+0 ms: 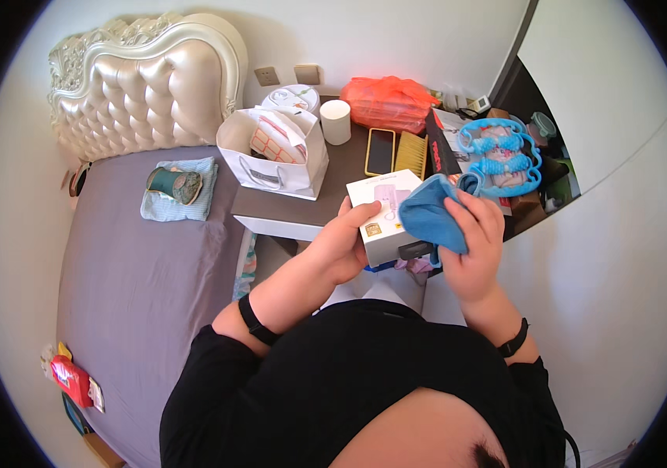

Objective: Cleaning a product box, a hair clipper guard, and a microphone using a blue cloth.

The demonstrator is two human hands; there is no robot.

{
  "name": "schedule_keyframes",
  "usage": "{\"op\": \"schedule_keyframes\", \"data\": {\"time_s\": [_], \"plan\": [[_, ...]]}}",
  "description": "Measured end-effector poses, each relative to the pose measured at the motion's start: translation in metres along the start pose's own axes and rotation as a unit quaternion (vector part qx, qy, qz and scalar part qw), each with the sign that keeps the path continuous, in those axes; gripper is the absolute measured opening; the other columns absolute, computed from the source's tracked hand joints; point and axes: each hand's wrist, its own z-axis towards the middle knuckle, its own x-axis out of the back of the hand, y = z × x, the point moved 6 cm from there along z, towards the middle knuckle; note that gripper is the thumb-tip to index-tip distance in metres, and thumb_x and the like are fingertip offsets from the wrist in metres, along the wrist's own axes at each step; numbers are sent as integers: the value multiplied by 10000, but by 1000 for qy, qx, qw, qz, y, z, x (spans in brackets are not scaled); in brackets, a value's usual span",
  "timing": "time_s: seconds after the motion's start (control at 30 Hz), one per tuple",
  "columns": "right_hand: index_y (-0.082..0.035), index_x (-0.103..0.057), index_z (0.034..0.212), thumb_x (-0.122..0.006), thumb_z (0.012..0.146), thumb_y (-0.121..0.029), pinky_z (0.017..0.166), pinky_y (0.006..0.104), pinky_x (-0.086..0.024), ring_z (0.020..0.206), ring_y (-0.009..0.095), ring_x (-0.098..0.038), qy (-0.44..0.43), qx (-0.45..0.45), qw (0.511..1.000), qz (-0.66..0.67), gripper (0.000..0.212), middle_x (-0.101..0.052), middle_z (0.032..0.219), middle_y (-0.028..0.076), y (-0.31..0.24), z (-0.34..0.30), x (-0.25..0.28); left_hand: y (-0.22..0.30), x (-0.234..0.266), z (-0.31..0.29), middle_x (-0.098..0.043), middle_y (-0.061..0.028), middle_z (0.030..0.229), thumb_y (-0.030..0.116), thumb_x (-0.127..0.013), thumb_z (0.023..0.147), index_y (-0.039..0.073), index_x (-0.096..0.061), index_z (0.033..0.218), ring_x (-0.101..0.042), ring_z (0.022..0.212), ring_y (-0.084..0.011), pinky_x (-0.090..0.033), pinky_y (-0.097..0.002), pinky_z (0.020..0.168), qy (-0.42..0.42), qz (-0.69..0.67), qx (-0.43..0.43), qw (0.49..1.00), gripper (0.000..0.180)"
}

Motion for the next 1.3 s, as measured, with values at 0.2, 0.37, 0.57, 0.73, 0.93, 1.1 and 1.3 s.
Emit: {"op": "schedule_keyframes", "data": {"time_s": [0.2,0.37,0.57,0.73,0.93,1.1,1.3], "plan": [[-120,-638,1015,-644,592,-87,836,376,-381,940,255,-488,-41,40,997,-59,424,-570,1103,7,-4,-1,7,-15,-2,13,-464,-99,1232,141,-460,894,146,-266,1290,-524,1087,-240,-486,-420,835,25,-10,-48,998,442],[-175,-651,964,-606,660,-169,820,363,-358,943,165,-469,-92,205,973,-46,308,-566,1095,-45,-36,-13,-1,-32,-1,19,-471,-105,1210,150,-448,900,152,-260,1301,-532,1069,-241,-491,-400,821,-30,-61,-20,998,443],[-190,-655,948,-603,654,-168,819,361,-359,952,171,-472,-90,186,976,-72,300,-567,1090,-57,-15,-21,-6,-47,13,18,-525,-99,1133,134,-461,882,116,-355,1260,-551,1028,-226,-497,-377,810,-9,-107,7,994,393],[-131,-644,986,-642,570,-92,843,378,-381,944,252,-488,-59,53,997,22,417,-575,1106,8,31,-29,4,-54,22,13,-508,-103,1210,131,-464,876,96,-354,1283,-538,1077,-231,-473,-386,868,18,-84,20,996,423],[-128,-639,991,-665,553,-116,855,387,-374,969,257,-478,-108,60,992,20,438,-573,1122,7,10,-37,-4,-64,25,6,-511,-98,1196,157,-453,891,103,-369,1259,-526,1081,-234,-457,-399,888,22,-117,12,993,381],[-149,-646,970,-638,628,-169,822,384,-360,975,201,-464,-154,147,977,-3,343,-568,1115,-43,-18,-42,-22,-52,41,1,-471,-115,1206,139,-455,894,134,-291,1274,-515,1082,-264,-469,-421,865,81,-79,-92,989,414],[-167,-650,956,-587,691,-169,804,367,-368,943,178,-473,-156,178,971,12,272,-570,1091,-70,-25,-55,-33,-53,46,-9,-446,-127,1225,129,-452,895,141,-242,1294,-511,1086,-273,-473,-422,860,76,-63,-112,989,451]]}}
